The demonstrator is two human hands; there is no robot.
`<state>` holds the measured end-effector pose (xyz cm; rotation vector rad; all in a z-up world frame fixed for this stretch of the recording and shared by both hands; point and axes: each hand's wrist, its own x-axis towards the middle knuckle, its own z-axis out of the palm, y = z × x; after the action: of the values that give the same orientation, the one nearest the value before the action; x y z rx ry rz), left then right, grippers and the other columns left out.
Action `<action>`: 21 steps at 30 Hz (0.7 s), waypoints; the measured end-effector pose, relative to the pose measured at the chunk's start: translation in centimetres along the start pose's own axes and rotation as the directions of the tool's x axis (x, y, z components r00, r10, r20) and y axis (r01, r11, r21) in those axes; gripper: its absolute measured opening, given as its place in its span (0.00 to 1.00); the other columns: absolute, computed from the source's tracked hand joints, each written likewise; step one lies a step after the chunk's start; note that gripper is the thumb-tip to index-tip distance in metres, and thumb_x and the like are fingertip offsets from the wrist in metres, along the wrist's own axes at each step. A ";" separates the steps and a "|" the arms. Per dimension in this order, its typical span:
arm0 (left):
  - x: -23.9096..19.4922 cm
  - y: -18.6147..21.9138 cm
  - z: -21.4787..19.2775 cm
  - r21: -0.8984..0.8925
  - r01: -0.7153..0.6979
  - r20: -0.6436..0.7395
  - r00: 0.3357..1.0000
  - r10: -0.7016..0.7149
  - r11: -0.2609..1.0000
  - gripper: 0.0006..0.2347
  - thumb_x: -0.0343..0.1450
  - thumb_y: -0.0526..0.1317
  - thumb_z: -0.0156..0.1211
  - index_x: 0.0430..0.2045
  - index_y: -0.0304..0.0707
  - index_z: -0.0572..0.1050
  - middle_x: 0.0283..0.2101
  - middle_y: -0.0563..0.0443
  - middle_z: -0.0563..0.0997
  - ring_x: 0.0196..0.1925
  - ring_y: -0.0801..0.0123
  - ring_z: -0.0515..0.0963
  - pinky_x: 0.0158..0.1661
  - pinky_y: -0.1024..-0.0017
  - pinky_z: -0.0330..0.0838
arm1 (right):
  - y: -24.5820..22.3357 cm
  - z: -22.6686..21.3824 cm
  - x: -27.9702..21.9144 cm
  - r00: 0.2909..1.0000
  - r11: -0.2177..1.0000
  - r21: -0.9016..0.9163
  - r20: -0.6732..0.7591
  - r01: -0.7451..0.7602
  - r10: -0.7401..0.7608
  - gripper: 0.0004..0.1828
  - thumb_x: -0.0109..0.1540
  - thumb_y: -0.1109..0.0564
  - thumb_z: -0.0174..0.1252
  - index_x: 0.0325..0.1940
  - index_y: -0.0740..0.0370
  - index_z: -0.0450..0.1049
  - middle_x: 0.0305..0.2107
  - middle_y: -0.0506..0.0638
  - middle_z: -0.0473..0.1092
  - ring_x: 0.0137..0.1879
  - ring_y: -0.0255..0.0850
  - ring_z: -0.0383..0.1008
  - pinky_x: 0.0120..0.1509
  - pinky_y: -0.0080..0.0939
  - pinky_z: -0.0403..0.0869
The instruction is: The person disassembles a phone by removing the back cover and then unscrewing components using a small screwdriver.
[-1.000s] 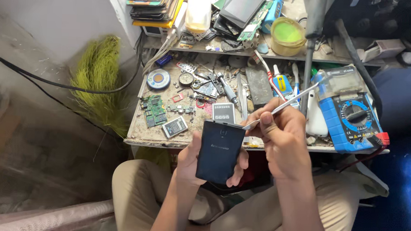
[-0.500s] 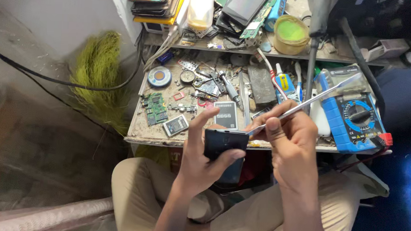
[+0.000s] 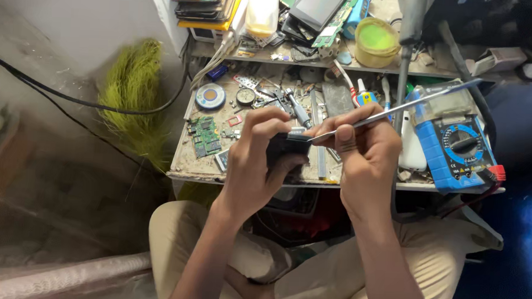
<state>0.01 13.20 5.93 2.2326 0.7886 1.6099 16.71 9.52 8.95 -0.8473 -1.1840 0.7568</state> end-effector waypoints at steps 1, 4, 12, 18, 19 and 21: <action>0.1 0.3 0.0 0.033 -0.001 -0.032 0.999 0.002 0.999 0.23 0.68 0.37 0.76 0.52 0.40 0.66 0.56 0.43 0.73 0.49 0.52 0.81 0.45 0.60 0.77 | 0.0 0.1 0.2 1.000 1.000 -0.007 -0.002 -0.006 0.006 0.11 0.71 0.56 0.58 0.45 0.66 0.65 0.34 0.55 0.74 0.46 0.44 0.81 0.54 0.42 0.81; 0.3 1.2 -0.1 0.190 -0.062 -0.133 0.987 0.088 0.980 0.23 0.65 0.37 0.75 0.49 0.38 0.68 0.55 0.42 0.72 0.54 0.47 0.77 0.51 0.56 0.74 | 0.1 0.0 0.3 1.000 0.998 -0.064 -0.003 -0.025 0.025 0.09 0.72 0.59 0.56 0.44 0.66 0.65 0.34 0.55 0.75 0.45 0.41 0.81 0.53 0.40 0.81; 2.0 3.7 -1.1 0.271 -0.012 -0.002 1.000 0.013 0.963 0.17 0.63 0.32 0.74 0.41 0.38 0.71 0.44 0.49 0.77 0.51 0.54 0.77 0.49 0.58 0.73 | -0.4 0.2 1.0 0.999 0.994 -0.108 0.008 -0.030 0.031 0.07 0.72 0.61 0.53 0.44 0.67 0.65 0.36 0.54 0.74 0.45 0.40 0.81 0.52 0.38 0.82; 2.8 5.1 -0.7 0.306 0.040 0.119 0.990 -0.080 0.951 0.14 0.63 0.26 0.64 0.39 0.36 0.71 0.39 0.46 0.76 0.47 0.51 0.76 0.44 0.55 0.72 | 0.2 -0.5 0.3 0.999 0.997 -0.072 -0.033 -0.026 0.023 0.06 0.72 0.61 0.54 0.44 0.67 0.65 0.36 0.54 0.74 0.45 0.40 0.81 0.52 0.39 0.83; 3.0 5.3 -0.6 0.308 0.040 0.131 0.988 -0.084 0.951 0.14 0.63 0.26 0.63 0.39 0.36 0.71 0.39 0.46 0.76 0.47 0.50 0.76 0.44 0.55 0.72 | 0.3 -0.6 0.2 0.999 0.997 -0.075 -0.030 -0.022 0.020 0.07 0.72 0.61 0.54 0.44 0.68 0.65 0.37 0.54 0.74 0.45 0.40 0.81 0.53 0.39 0.83; 3.3 5.5 -0.6 0.326 0.041 0.158 0.983 -0.097 0.945 0.14 0.62 0.25 0.61 0.39 0.35 0.70 0.39 0.45 0.76 0.47 0.49 0.75 0.45 0.54 0.71 | 0.4 -0.6 0.2 0.999 0.998 -0.060 -0.029 -0.016 0.015 0.07 0.72 0.61 0.54 0.44 0.68 0.65 0.37 0.54 0.74 0.45 0.39 0.80 0.53 0.39 0.83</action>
<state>1.66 10.57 11.60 2.4899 1.1360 1.3103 17.33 9.83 8.57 -0.9150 -1.1808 0.7226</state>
